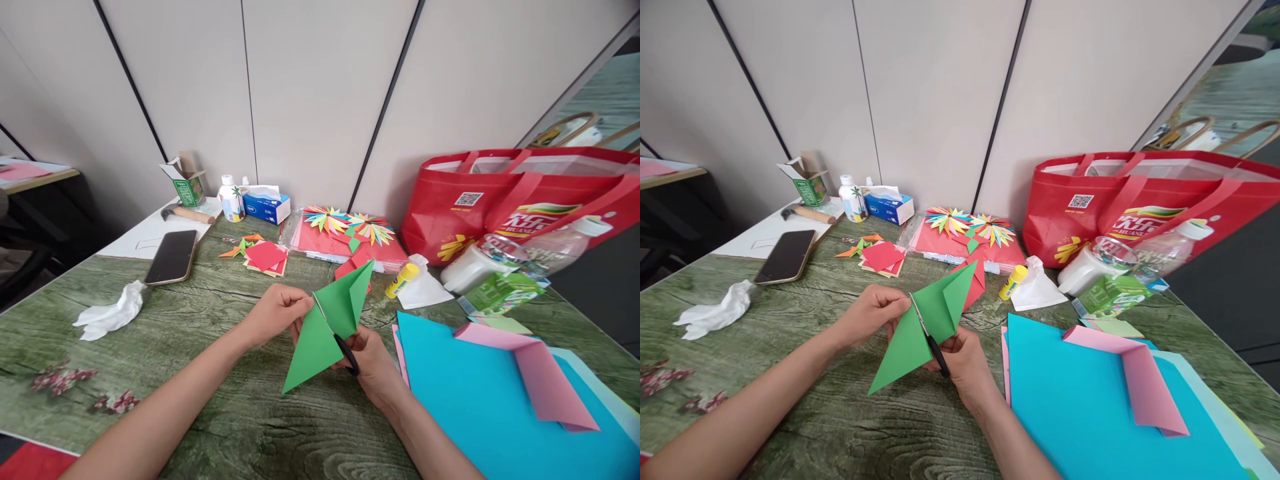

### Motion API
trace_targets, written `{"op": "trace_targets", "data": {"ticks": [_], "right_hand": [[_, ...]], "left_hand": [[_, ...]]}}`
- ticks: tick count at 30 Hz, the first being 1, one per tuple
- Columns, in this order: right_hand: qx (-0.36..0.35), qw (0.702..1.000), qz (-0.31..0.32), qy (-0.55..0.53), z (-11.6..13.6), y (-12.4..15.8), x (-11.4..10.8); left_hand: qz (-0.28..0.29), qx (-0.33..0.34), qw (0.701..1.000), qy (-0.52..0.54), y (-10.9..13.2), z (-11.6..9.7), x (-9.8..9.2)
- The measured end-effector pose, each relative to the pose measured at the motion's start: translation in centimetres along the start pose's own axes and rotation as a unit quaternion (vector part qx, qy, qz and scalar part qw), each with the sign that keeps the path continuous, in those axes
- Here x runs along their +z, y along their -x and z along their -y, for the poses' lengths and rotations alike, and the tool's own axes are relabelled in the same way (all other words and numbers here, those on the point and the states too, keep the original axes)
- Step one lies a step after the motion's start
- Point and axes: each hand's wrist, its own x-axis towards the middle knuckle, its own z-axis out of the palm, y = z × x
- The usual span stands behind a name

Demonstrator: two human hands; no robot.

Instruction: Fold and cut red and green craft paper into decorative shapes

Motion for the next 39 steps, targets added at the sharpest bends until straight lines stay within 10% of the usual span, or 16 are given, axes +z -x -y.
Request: {"op": "trace_targets", "data": {"ticks": [23,30,39], "right_hand": [[0.008,1.000,0.002,0.018,0.1,0.0,-0.1],[0.040,0.997,0.035,0.056,-0.3,-0.2,-0.7],[0.104,0.978,0.162,0.082,0.2,0.0,-1.0]], "left_hand": [[0.006,-0.036,0.999,0.028,0.0,0.0,-0.1],[0.069,-0.045,0.990,-0.111,-0.4,-0.2,-3.1],[-0.132,0.039,0.875,-0.464,-2.1,2.3,-4.8]]}}
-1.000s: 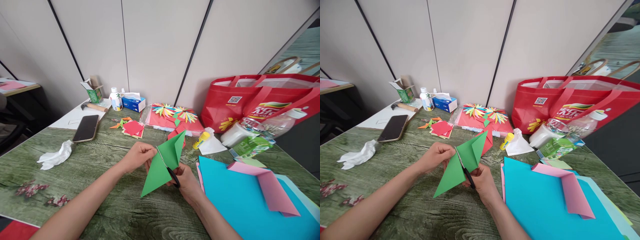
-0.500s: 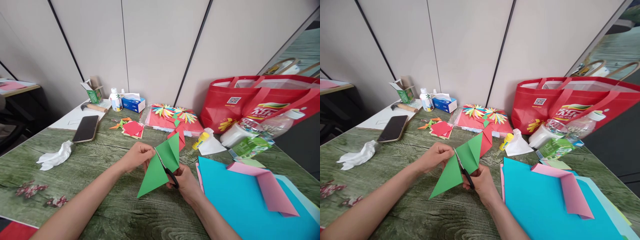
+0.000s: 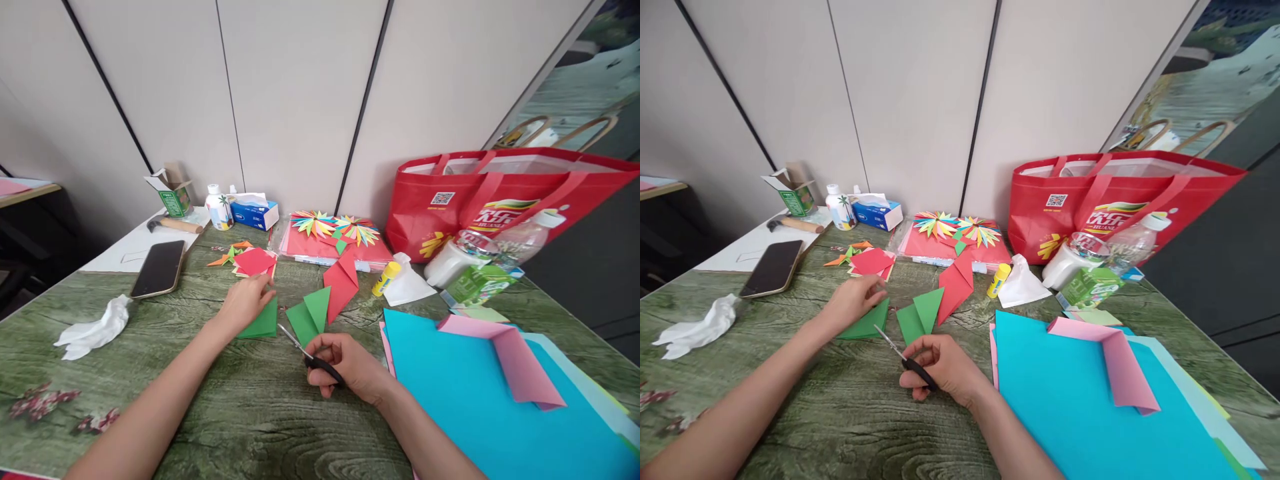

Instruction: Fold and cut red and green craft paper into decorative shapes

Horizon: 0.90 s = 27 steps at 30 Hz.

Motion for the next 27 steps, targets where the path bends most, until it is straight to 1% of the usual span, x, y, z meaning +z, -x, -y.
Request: {"op": "trace_targets", "data": {"ticks": [1,2,3,4,5,6,7,9,12,14,16,18,19,20,21,23,24,25,26,27], "right_hand": [[-0.003,1.000,0.012,-0.001,0.1,0.1,-0.1],[-0.007,1.000,0.030,-0.002,0.1,0.2,-0.2],[-0.009,0.998,0.054,-0.003,0.2,0.3,-0.3],[-0.009,0.996,0.085,-0.002,0.2,0.4,-0.5],[-0.005,0.993,0.119,0.001,0.3,0.6,-0.6],[0.003,0.988,0.154,0.006,0.3,0.7,-0.8],[0.010,0.983,0.184,0.013,0.4,1.0,-0.8],[0.019,0.973,0.229,0.027,0.5,1.4,-0.9],[0.002,0.966,0.258,0.037,0.6,1.7,-1.0],[-0.018,0.966,0.258,0.030,0.6,1.6,-1.1],[-0.040,0.969,0.244,0.004,0.5,1.3,-1.1],[-0.071,0.973,0.215,-0.038,0.5,1.1,-1.1],[-0.096,0.975,0.191,-0.060,0.6,0.9,-1.0],[-0.127,0.976,0.158,-0.082,0.7,0.8,-0.9],[-0.164,0.975,0.114,-0.102,0.9,0.7,-0.8],[-0.245,0.960,-0.005,-0.135,1.2,0.4,-0.6],[-0.282,0.946,-0.076,-0.142,1.3,0.3,-0.6],[-0.312,0.928,-0.150,-0.140,1.4,0.1,-0.6],[-0.334,0.908,-0.219,-0.127,1.4,-0.2,-0.7],[-0.348,0.890,-0.275,-0.107,1.3,-0.4,-0.7]], "left_hand": [[-0.026,0.050,0.998,-0.009,-0.2,-0.5,0.1],[-0.036,0.112,0.993,-0.012,-0.5,-1.1,0.1],[-0.028,0.179,0.983,-0.008,-0.8,-1.8,0.2],[0.000,0.241,0.971,-0.011,-1.1,-2.6,0.4],[0.026,0.295,0.954,-0.037,-1.5,-3.3,0.7],[0.041,0.339,0.937,-0.071,-1.8,-4.1,1.0],[0.059,0.367,0.922,-0.105,-2.2,-4.7,1.4],[0.097,0.399,0.898,-0.160,-2.7,-5.8,2.2],[0.140,0.399,0.879,-0.220,-3.2,-6.8,3.1],[0.140,0.399,0.873,-0.242,-3.5,-7.2,3.5],[0.125,0.410,0.867,-0.253,-3.9,-7.3,3.5],[0.117,0.421,0.866,-0.244,-4.4,-7.3,3.1],[0.117,0.418,0.872,-0.227,-4.6,-7.3,2.6],[0.118,0.405,0.885,-0.199,-4.7,-7.2,2.1],[0.119,0.377,0.905,-0.159,-4.8,-7.2,1.4],[0.081,0.263,0.961,-0.039,-4.5,-7.0,-0.1],[0.052,0.192,0.979,0.047,-4.1,-6.9,-0.7],[0.025,0.119,0.981,0.149,-3.6,-7.0,-1.1],[0.027,0.051,0.965,0.255,-2.9,-7.0,-1.3],[0.065,0.007,0.936,0.346,-2.1,-7.2,-1.3]]}}
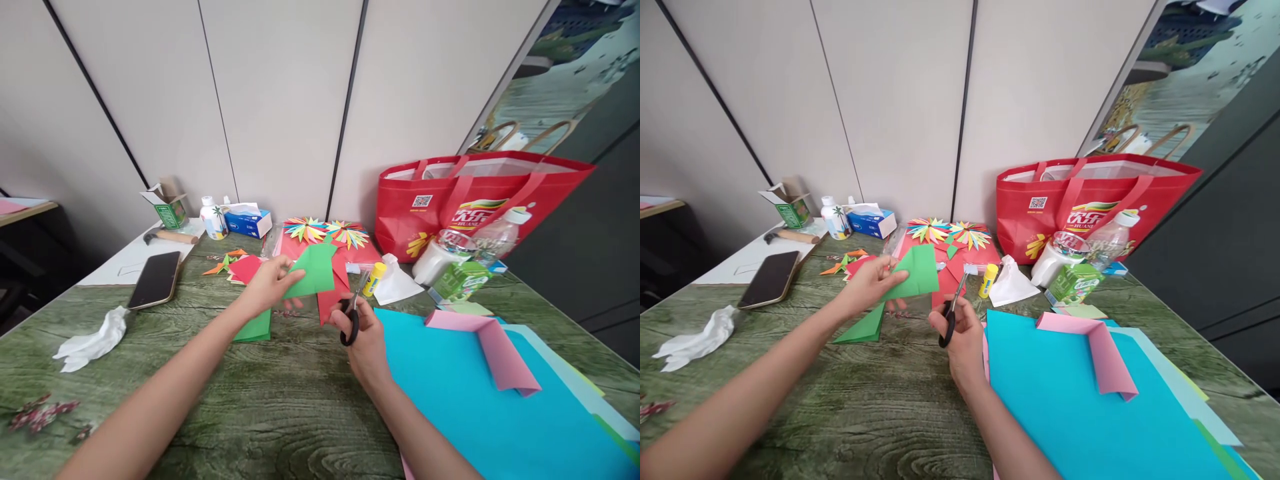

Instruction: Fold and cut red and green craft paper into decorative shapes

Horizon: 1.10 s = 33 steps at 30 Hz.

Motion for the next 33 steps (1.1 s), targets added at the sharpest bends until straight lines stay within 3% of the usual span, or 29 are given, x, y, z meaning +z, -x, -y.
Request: {"op": "trace_targets", "data": {"ticks": [2,7,11,13,18,23,24,25,29,31,33], "right_hand": [[-0.025,0.998,-0.042,0.044,-0.5,-0.2,0.0],[0.041,0.998,-0.007,0.054,-0.9,0.2,0.1],[0.060,0.996,0.012,0.060,-0.6,0.5,0.2],[0.067,0.995,0.028,0.073,-0.6,0.5,0.2],[0.091,0.989,0.059,0.097,-0.5,0.6,0.5],[0.102,0.989,0.057,0.087,-0.2,0.9,0.7],[0.103,0.989,0.059,0.085,-0.2,0.9,0.7],[0.104,0.989,0.061,0.083,-0.3,0.9,0.6],[0.092,0.992,0.059,0.065,-0.7,0.7,0.2],[0.089,0.993,0.055,0.061,-0.9,0.6,0.1],[0.093,0.992,0.059,0.062,-0.9,0.5,0.1]], "left_hand": [[0.020,-0.040,0.991,0.123,1.6,0.1,1.0],[0.007,-0.067,0.974,0.217,4.3,1.2,4.0],[0.058,-0.121,0.955,0.265,4.9,1.8,4.3],[0.054,-0.146,0.946,0.284,4.9,2.1,4.0],[-0.002,-0.128,0.945,0.300,4.7,2.7,3.6],[-0.146,-0.116,0.942,0.280,4.5,3.5,3.9],[-0.151,-0.117,0.940,0.282,4.5,3.5,3.8],[-0.133,-0.125,0.941,0.286,4.6,3.3,3.8],[0.064,-0.171,0.946,0.268,5.0,2.3,3.6],[0.096,-0.162,0.950,0.247,5.2,2.0,3.7],[0.083,-0.145,0.957,0.236,5.2,2.0,3.6]]}}
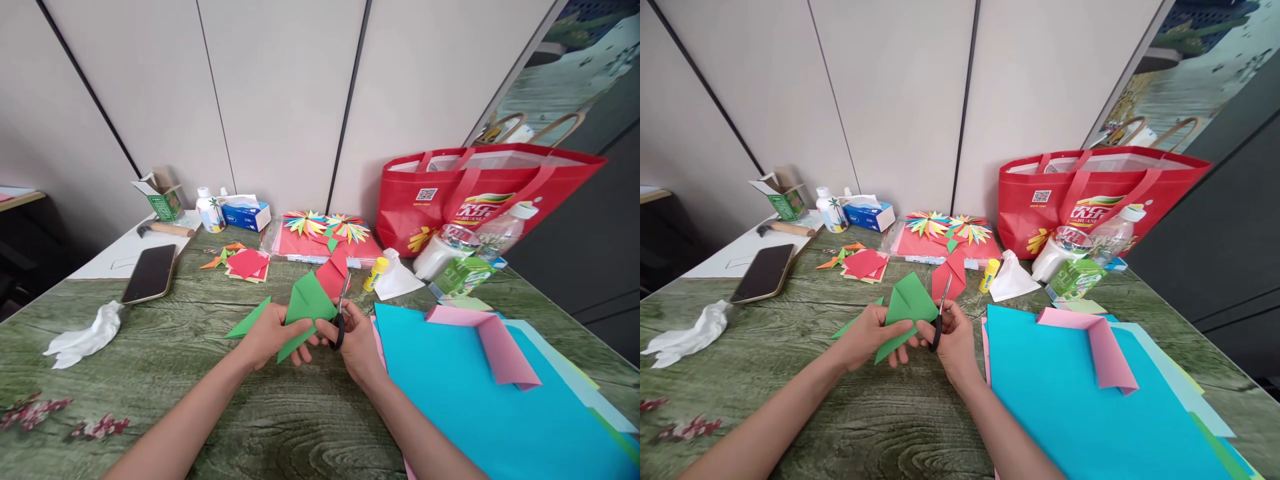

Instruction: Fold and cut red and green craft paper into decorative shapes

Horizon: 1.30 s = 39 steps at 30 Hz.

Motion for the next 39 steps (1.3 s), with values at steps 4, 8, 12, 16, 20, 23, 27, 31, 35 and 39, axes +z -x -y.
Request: {"op": "trace_targets", "data": {"ticks": [4,8,12,16,20,23,27,31,35,39], "right_hand": [[0.024,0.998,0.053,0.021,0.4,0.3,0.2],[0.048,0.985,0.153,0.070,0.6,0.8,0.5],[0.070,0.972,0.202,0.097,0.7,1.2,0.8],[0.073,0.968,0.213,0.110,0.9,1.2,0.8],[0.074,0.967,0.222,0.104,0.9,1.1,0.6],[0.081,0.966,0.225,0.100,0.9,1.1,0.6],[0.083,0.966,0.224,0.101,1.0,1.2,0.6],[0.085,0.965,0.225,0.100,1.0,1.2,0.7],[0.090,0.967,0.217,0.101,0.9,1.2,0.7],[0.089,0.967,0.207,0.118,0.8,1.2,0.7]], "left_hand": [[-0.090,0.041,0.995,0.013,0.1,-0.7,-1.0],[-0.144,0.070,0.987,0.013,0.7,-2.0,-2.3],[-0.143,0.082,0.986,-0.012,1.2,-2.6,-2.7],[-0.107,0.071,0.991,-0.047,1.4,-2.5,-2.5],[-0.085,0.063,0.991,-0.086,1.3,-2.5,-2.3],[-0.075,0.056,0.990,-0.103,1.2,-2.3,-2.3],[-0.073,0.048,0.990,-0.113,1.0,-2.1,-2.3],[-0.074,0.040,0.990,-0.114,1.0,-2.1,-2.3],[-0.075,0.038,0.989,-0.123,1.0,-2.0,-2.4],[-0.074,0.027,0.989,-0.124,1.0,-1.9,-2.5]]}}
